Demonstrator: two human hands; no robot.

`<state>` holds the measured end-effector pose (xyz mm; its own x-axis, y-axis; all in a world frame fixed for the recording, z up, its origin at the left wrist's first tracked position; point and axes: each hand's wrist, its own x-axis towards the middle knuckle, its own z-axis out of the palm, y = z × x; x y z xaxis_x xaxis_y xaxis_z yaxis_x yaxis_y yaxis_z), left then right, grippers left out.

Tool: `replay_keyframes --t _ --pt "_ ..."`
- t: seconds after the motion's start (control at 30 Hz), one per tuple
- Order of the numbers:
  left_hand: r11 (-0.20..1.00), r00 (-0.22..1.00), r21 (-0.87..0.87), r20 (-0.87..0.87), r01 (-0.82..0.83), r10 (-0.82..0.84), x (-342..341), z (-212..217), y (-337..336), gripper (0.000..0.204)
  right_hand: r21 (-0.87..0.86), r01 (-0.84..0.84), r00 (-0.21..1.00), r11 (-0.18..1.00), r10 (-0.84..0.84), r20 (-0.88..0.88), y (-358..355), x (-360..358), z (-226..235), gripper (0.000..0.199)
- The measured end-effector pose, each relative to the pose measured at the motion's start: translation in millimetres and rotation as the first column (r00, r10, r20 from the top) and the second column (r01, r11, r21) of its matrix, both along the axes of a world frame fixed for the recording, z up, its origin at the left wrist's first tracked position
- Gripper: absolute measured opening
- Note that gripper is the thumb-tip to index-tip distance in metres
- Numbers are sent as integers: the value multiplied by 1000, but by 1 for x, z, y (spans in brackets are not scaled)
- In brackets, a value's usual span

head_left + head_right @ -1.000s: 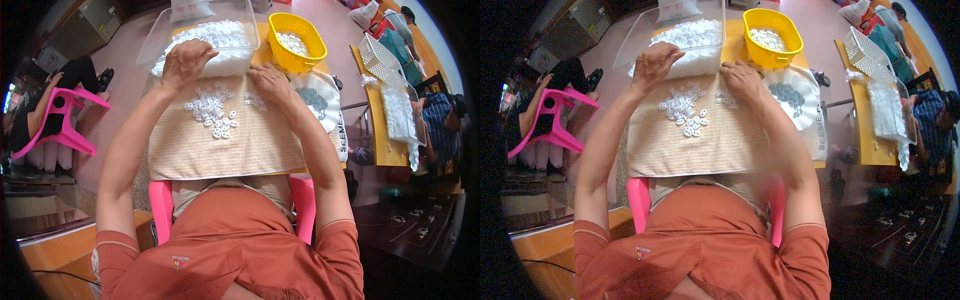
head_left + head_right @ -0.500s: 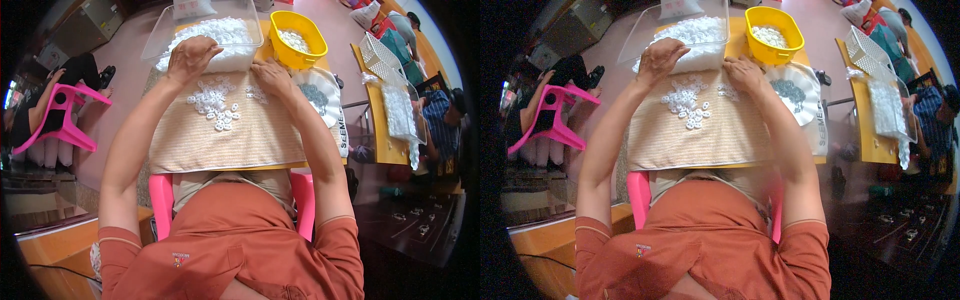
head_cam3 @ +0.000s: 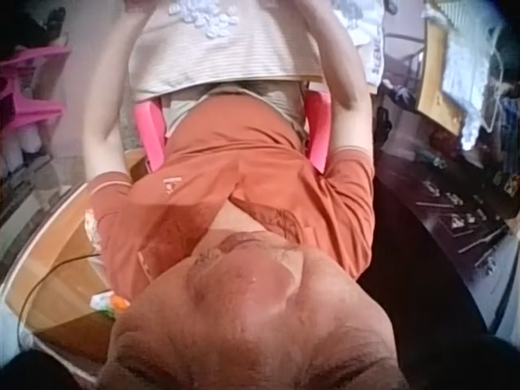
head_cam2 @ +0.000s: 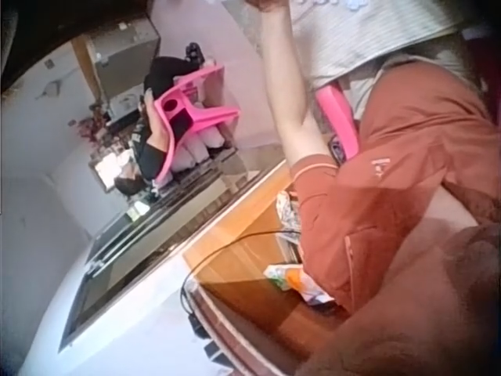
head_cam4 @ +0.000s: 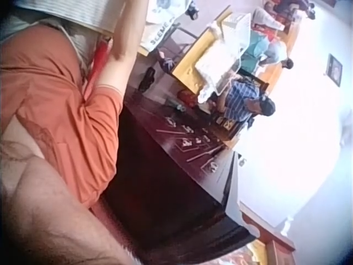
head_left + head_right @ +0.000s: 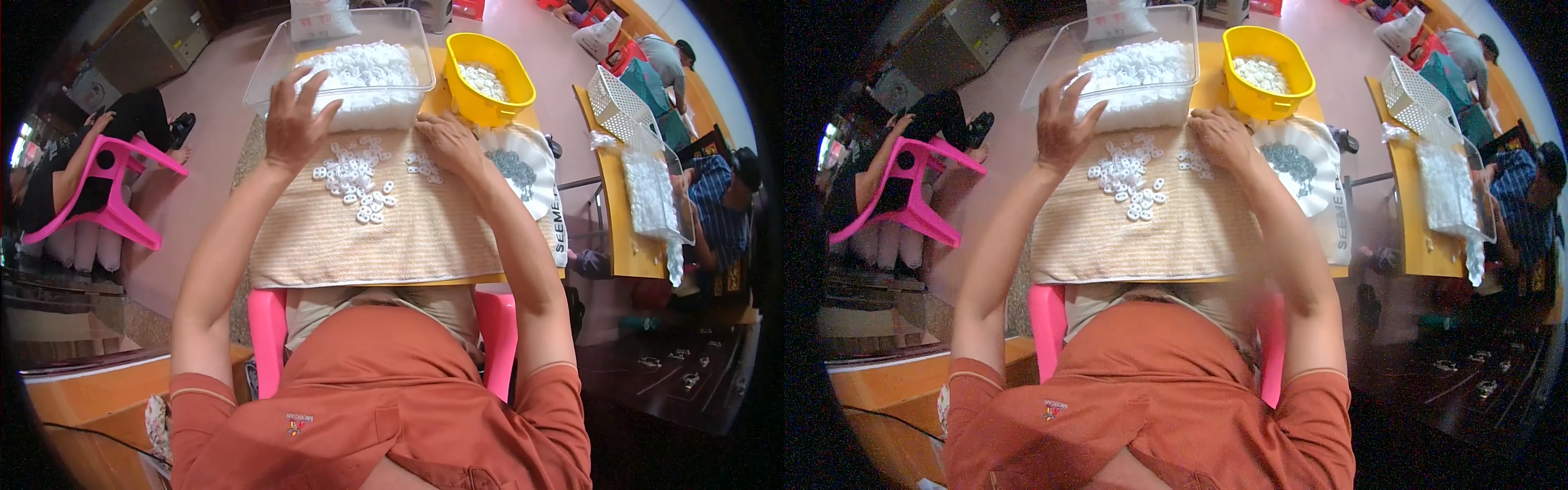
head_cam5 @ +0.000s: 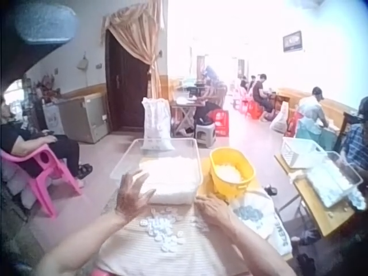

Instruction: The worker is manually assembling small white plastic toggle components at a workstation.

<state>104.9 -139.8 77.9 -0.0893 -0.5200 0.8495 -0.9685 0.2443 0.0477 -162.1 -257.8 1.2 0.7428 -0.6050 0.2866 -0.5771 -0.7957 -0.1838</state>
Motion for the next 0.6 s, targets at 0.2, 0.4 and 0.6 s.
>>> replay_keyframes --t 0.2,0.4,0.6 --pt "993 993 21 25 -120 120 48 -43 48 44 -26 71 991 997 -68 118 37 -27 46 31" --pt "831 941 520 -137 -198 310 76 -89 81 40 -212 158 961 964 -101 257 86 -81 83 25" --pt "752 884 659 -338 -22 322 93 -102 95 44 -177 410 879 895 -337 336 111 -176 58 23"
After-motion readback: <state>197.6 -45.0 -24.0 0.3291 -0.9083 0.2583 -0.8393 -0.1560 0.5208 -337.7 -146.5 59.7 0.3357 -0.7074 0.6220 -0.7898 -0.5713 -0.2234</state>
